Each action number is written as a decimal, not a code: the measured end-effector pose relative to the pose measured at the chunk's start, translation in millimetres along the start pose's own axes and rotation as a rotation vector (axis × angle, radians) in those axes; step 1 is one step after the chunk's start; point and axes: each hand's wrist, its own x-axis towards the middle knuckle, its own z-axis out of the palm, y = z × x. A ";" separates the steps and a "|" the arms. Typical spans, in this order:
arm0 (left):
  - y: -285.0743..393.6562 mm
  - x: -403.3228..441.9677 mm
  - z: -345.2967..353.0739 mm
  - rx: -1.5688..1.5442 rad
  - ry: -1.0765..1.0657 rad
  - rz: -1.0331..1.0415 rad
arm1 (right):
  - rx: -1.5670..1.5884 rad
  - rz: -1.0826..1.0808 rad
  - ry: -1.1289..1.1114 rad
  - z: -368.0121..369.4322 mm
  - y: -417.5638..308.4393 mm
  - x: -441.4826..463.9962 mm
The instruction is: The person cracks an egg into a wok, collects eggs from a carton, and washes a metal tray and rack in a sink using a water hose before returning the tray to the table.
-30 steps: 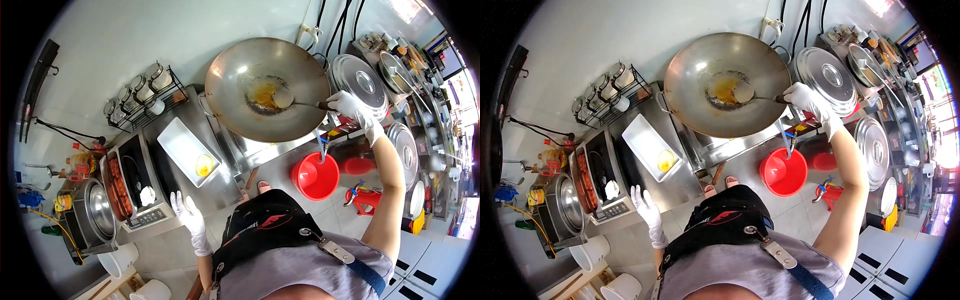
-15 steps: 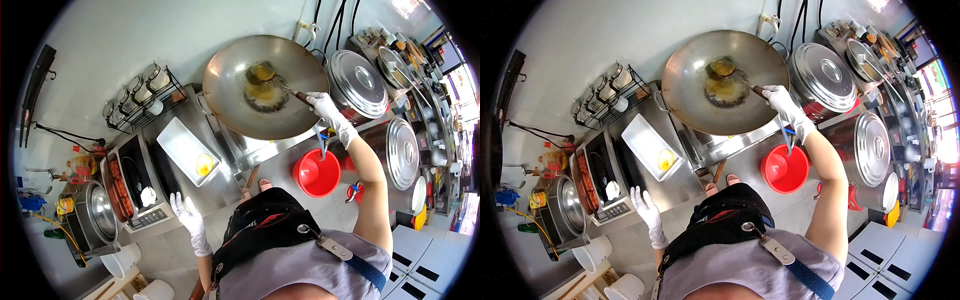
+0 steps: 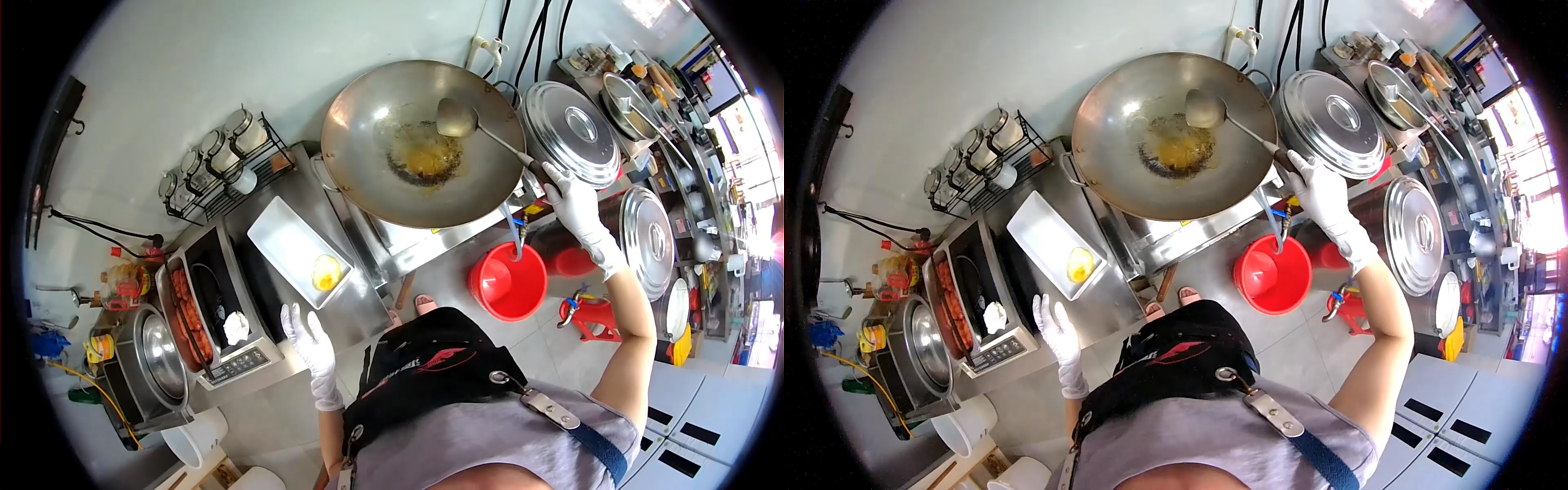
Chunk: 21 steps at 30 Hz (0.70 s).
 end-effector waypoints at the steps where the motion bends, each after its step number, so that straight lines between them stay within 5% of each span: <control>1: 1.6 1.2 0.8 -0.009 -0.010 0.000 | -0.021 -0.037 0.047 -4.8 -3.7 0.7; 21: -14.2 -0.9 -8.8 -0.023 -0.018 0.024 | -0.280 -0.010 -0.044 -12.1 -32.0 -10.1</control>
